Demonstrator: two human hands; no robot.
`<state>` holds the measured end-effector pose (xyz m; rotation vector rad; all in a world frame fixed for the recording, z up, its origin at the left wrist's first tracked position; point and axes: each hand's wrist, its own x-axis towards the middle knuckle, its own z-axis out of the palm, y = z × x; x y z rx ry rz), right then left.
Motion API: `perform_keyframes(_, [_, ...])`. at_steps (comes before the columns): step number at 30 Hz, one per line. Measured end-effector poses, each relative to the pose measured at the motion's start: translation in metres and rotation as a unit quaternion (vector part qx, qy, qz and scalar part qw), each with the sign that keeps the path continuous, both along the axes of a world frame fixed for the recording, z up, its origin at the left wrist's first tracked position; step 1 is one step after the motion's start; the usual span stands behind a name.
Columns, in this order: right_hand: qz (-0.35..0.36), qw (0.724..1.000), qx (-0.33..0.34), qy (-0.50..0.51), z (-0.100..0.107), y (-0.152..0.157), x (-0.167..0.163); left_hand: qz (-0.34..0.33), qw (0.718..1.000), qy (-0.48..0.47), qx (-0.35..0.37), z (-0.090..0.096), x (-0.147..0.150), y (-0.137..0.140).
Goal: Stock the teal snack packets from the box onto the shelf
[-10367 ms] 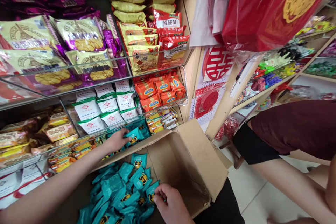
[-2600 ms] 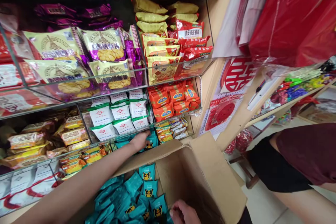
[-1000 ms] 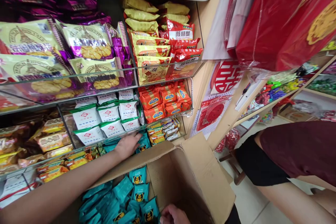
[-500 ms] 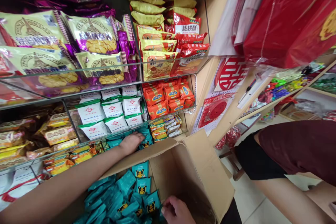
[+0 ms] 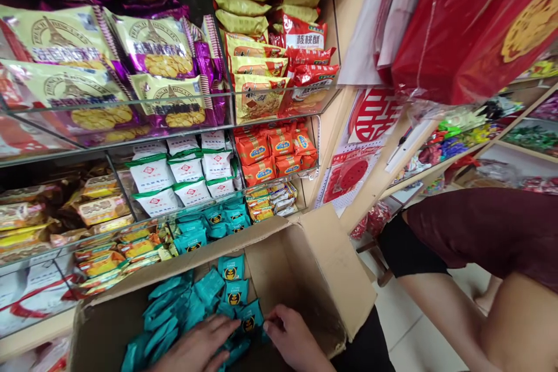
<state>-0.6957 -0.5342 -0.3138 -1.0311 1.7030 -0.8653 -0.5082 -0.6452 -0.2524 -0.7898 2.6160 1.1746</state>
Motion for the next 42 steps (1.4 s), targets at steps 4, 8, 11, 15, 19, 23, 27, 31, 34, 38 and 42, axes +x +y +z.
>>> perform_keyframes(4, [-0.008,1.000,0.002,-0.001,0.002,0.001,0.001,0.074,0.980,-0.170,-0.078,-0.046,-0.009,0.008])
perform_keyframes(8, [-0.015,1.000,-0.003,0.002,0.007,0.002,0.001,0.115,0.965,-0.193,-0.135,-0.049,-0.015,0.007])
perform_keyframes(11, [-0.017,1.000,-0.012,0.000,0.007,0.001,0.001,0.120,0.957,-0.214,-0.152,-0.045,-0.013,0.007])
perform_keyframes(15, [-0.021,0.999,-0.024,0.027,0.000,0.001,0.001,0.083,0.964,-0.204,-0.150,-0.051,-0.012,0.008])
perform_keyframes(19, [-0.025,0.999,-0.030,0.036,-0.005,0.002,0.001,0.097,0.983,-0.111,-0.109,-0.058,-0.006,-0.001])
perform_keyframes(23, [-0.027,0.999,-0.024,0.013,0.005,0.003,-0.001,0.181,0.982,0.061,-0.001,-0.048,-0.006,-0.013])
perform_keyframes(27, [-0.060,0.992,-0.097,0.045,0.024,-0.006,0.002,0.271,0.937,0.180,0.126,-0.023,-0.029,-0.013])
perform_keyframes(31, [-0.143,0.982,-0.126,-0.015,0.032,-0.020,0.013,0.317,0.876,0.227,0.285,-0.004,-0.056,0.000])
perform_keyframes(34, [-0.204,0.971,-0.120,-0.018,0.029,-0.027,0.020,0.364,0.833,0.232,0.347,0.003,-0.066,0.010])
perform_keyframes(38, [-0.249,0.958,-0.144,0.010,0.028,-0.029,0.024,0.443,0.742,0.299,0.405,0.006,-0.067,0.020])
perform_keyframes(42, [-0.235,0.956,-0.165,0.058,0.031,-0.027,0.026,0.491,0.640,0.289,0.516,-0.001,-0.061,0.021])
